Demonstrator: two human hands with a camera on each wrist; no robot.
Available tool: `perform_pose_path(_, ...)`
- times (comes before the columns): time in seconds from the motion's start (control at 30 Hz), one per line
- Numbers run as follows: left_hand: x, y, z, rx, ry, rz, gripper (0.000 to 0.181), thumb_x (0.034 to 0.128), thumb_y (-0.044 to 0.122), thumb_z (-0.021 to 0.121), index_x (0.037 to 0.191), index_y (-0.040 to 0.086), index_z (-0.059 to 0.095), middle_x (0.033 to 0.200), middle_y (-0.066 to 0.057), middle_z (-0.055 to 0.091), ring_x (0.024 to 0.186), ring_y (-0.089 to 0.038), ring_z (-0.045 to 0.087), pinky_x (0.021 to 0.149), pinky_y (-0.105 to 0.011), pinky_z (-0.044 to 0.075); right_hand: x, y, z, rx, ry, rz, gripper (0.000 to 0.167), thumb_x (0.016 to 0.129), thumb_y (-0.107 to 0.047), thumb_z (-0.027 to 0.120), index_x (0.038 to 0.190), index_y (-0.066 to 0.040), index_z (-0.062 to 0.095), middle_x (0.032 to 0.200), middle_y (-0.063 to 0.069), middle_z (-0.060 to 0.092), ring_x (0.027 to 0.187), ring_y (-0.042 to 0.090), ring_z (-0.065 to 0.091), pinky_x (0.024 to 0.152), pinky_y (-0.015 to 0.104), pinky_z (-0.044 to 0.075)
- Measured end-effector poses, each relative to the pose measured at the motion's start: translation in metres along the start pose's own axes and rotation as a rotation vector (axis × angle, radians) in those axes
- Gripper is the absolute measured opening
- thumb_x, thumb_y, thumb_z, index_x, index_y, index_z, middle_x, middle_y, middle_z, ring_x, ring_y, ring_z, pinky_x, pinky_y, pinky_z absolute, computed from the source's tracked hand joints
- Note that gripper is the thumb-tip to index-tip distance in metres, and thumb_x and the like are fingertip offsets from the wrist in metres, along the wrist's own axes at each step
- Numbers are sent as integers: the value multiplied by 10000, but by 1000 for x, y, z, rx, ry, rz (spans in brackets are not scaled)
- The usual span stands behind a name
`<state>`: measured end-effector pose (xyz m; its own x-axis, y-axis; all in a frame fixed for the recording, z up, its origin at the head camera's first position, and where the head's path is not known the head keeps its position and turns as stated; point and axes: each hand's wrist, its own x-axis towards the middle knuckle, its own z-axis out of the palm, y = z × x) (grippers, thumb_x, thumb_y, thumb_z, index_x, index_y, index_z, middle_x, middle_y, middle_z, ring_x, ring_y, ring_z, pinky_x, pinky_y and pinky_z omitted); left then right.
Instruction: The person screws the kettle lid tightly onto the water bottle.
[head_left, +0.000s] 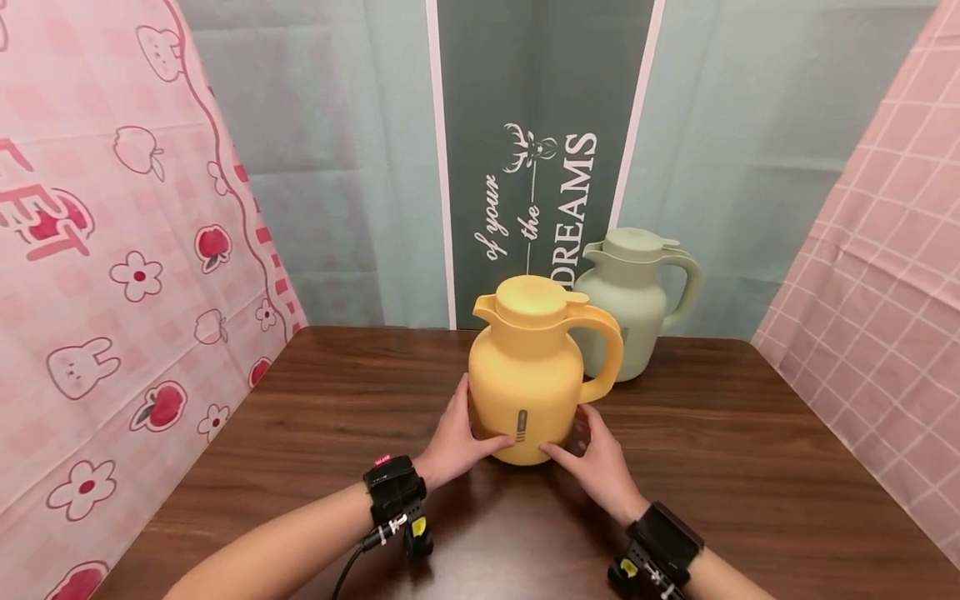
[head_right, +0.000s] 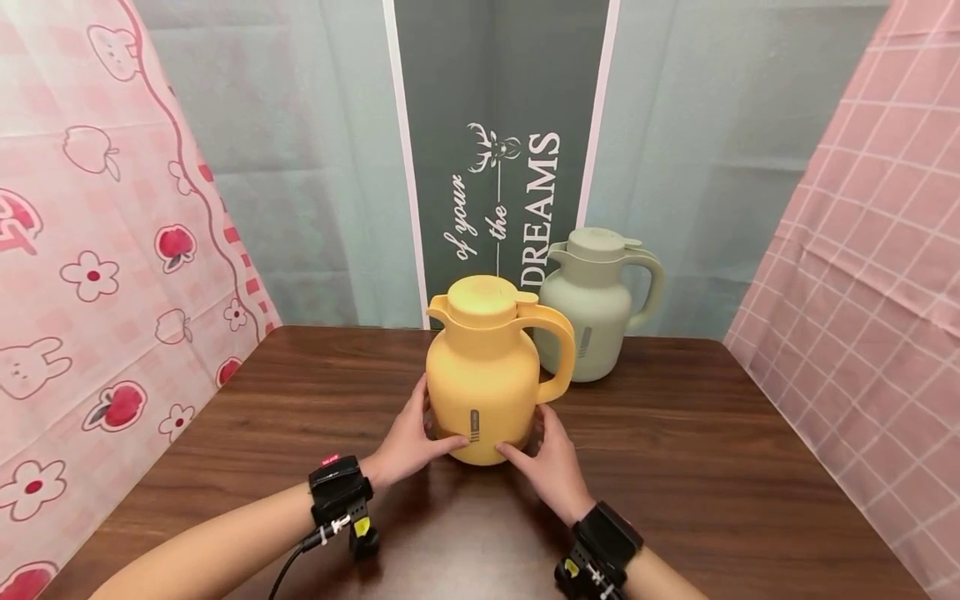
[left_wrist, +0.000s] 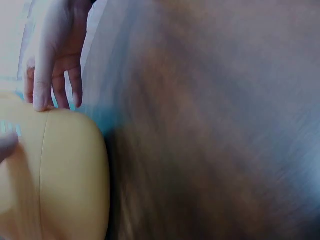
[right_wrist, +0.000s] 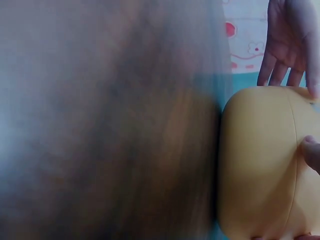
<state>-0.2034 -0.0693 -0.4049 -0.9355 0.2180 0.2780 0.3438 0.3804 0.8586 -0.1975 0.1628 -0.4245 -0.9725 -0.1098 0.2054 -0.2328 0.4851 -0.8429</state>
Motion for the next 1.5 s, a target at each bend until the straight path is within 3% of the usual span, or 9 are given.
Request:
perform_pose_path(0.33,32,-22,-1,6,40,-74,1124,700,410,833,1517,169,99,1465,-36,341,1324,-176,352,1067,-422,308,33,4,10,12,10,26,801,795,-339,775,1409,-70,338,1387,187,441,1227,338,463,923,512,440)
perform_pose_path(0.73,57,-39,2,25,60,-89,1148,706,425,826,1526,146,73,1503,-64,302,1344,-190,330,1066,-426,313,61,8,6,26,-41,30,843,809,-317,766,1451,-24,304,1436,201,397,1284,343,422,979,486,410)
perform_pose_path(1.03,86,-51,-2,26,88,-91,1185,683,465,825,1531,112,75,1520,-85,282,1352,-206,329,1059,-424,328,89,10,6,19,-36,8,820,829,-274,753,1461,-19,298,1453,193,375,1309,323,392,1017,437,382)
perform_pose_path(1.5,107,-61,-5,58,97,-89,1163,718,443,810,1534,125,44,1548,-80,213,1373,-188,286,1071,-377,313,112,17,12,-43,-18,-10,818,827,-320,749,1458,-22,322,1432,209,402,1288,335,418,1007,443,393)
